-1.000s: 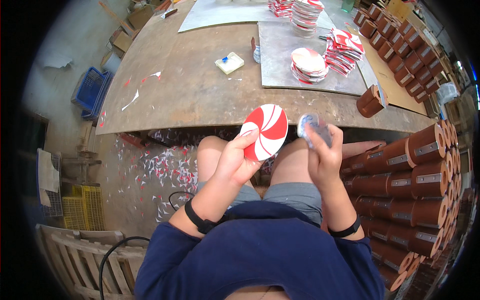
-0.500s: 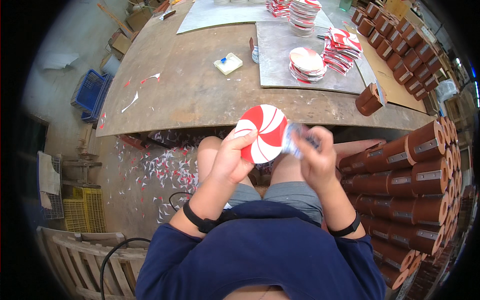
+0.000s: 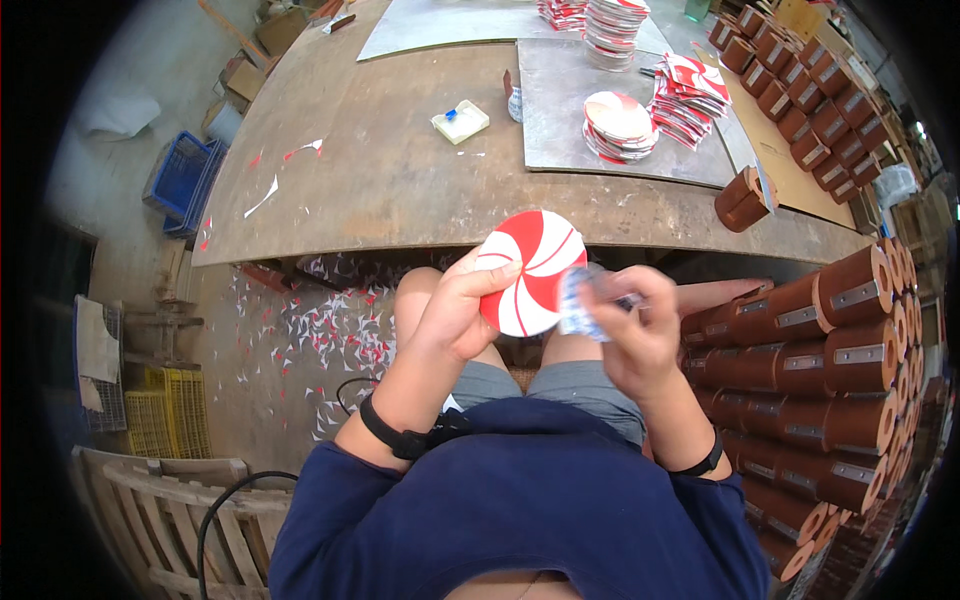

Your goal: The recorder uses sandpaper to smooth the edges and surfaces of circular wooden discs with a peppermint pattern.

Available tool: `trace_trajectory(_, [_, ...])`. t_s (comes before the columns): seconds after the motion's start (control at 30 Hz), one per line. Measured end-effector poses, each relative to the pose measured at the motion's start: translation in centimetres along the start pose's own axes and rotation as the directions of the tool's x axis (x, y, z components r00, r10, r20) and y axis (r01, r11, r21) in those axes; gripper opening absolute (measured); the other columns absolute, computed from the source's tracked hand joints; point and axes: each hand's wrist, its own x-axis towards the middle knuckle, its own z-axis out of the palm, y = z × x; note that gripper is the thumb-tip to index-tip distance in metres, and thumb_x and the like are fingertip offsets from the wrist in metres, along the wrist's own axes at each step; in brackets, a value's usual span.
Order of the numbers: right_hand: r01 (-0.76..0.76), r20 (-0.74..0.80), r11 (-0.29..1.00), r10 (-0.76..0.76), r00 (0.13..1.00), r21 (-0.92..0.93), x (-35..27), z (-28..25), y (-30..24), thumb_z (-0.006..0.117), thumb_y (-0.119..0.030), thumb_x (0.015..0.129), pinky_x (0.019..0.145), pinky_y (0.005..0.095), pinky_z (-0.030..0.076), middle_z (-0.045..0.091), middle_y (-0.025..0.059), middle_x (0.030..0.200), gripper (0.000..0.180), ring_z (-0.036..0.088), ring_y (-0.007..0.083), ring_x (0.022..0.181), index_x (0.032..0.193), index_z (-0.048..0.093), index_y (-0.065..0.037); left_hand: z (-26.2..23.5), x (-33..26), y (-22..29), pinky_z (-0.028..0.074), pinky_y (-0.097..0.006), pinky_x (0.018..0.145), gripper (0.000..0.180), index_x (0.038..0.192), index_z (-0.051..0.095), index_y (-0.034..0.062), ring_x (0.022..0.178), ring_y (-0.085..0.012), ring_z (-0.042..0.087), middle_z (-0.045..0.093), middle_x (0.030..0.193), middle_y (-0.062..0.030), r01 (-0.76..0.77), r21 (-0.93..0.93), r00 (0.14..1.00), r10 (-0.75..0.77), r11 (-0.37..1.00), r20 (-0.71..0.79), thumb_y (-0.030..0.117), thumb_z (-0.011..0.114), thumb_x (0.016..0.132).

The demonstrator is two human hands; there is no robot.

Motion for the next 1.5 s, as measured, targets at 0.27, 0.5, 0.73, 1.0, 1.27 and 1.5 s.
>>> trace_trajectory(0.27, [-0.126, -0.066, 0.99, 0.13, 0.989, 0.063, -0.5, 0.2, 0.8, 0.057, 0.01, 0.061, 0.067, 0.0328, 0.047, 0.049, 0.0128, 0.094, 0.041, 0.054, 0.0295, 0.078, 0.098, 0.064, -0.008, 0.5, -0.3, 0.5, 0.042, -0.037, 0.092, 0.047, 0.122, 0.036, -0.009, 0.107, -0.0275, 0.051, 0.049, 0.118, -0.0199, 0.027, 0.019, 0.999, -0.026, 0.999, -0.021, -0.002, 0.052, 0.079])
trace_trajectory(0.5, [-0.293, 0.07, 0.956, 0.292, 0.954, 0.011, -1.0, 0.7, 2.7, 0.055, 0.011, 0.06, 0.071, 0.0331, 0.046, 0.05, 0.0132, 0.096, 0.043, 0.053, 0.0299, 0.082, 0.097, 0.064, -0.007, 0.2, -0.6, 1.0, 0.043, -0.036, 0.091, 0.047, 0.12, 0.038, -0.0088, 0.104, -0.0254, 0.053, 0.052, 0.114, -0.0185, 0.02, 0.075, 1.0, -0.022, 0.997, 0.021, -0.001, 0.055, 0.077])
trace_trajectory(0.73, [-0.179, 0.104, 0.981, 0.172, 0.98, 0.072, -0.6, 0.6, 1.5, 0.056, 0.01, 0.062, 0.072, 0.033, 0.045, 0.05, 0.014, 0.095, 0.042, 0.054, 0.0272, 0.081, 0.099, 0.063, -0.008, -0.3, -0.4, 1.4, 0.043, -0.035, 0.091, 0.047, 0.12, 0.038, -0.0087, 0.104, -0.0252, 0.054, 0.052, 0.113, -0.0186, 0.074, 0.056, 0.994, -0.078, 0.996, 0.075, -0.002, 0.055, 0.076])
trace_trajectory(1.0, [-0.07, 0.14, 0.987, 0.049, 0.989, 0.145, 0.3, -0.3, -0.5, 0.055, 0.009, 0.067, 0.07, 0.0332, 0.045, 0.05, 0.0134, 0.094, 0.038, 0.053, 0.0296, 0.079, 0.102, 0.061, -0.005, -0.2, -0.3, 1.3, 0.044, -0.035, 0.09, 0.046, 0.119, 0.039, -0.0081, 0.103, -0.025, 0.055, 0.053, 0.112, -0.0185, 0.055, 0.128, 0.998, -0.06, 0.99, 0.033, -0.003, 0.055, 0.076])
trace_trajectory(1.27, [-0.214, 0.065, 0.957, 0.205, 0.977, 0.196, 1.2, -0.8, -0.2, 0.052, 0.011, 0.062, 0.073, 0.0326, 0.044, 0.05, 0.0147, 0.097, 0.043, 0.053, 0.0289, 0.084, 0.1, 0.063, -0.006, -0.1, -0.4, 1.4, 0.044, -0.035, 0.09, 0.045, 0.117, 0.04, -0.0081, 0.101, -0.0244, 0.055, 0.055, 0.109, -0.0177, 0.064, 0.113, 0.996, -0.07, 0.992, 0.056, -0.004, 0.055, 0.075])
trace_trajectory(1.5, [-0.325, 0.169, 0.932, 0.298, 0.939, 0.161, -1.2, 0.3, 2.4, 0.053, 0.013, 0.065, 0.072, 0.0318, 0.045, 0.05, 0.014, 0.096, 0.045, 0.054, 0.0265, 0.083, 0.105, 0.06, -0.005, 0.0, -0.9, 1.6, 0.045, -0.034, 0.087, 0.046, 0.117, 0.04, -0.0081, 0.099, -0.0237, 0.056, 0.055, 0.108, -0.0173, 0.022, 0.101, 0.997, -0.029, 0.995, 0.07, -0.004, 0.057, 0.074])
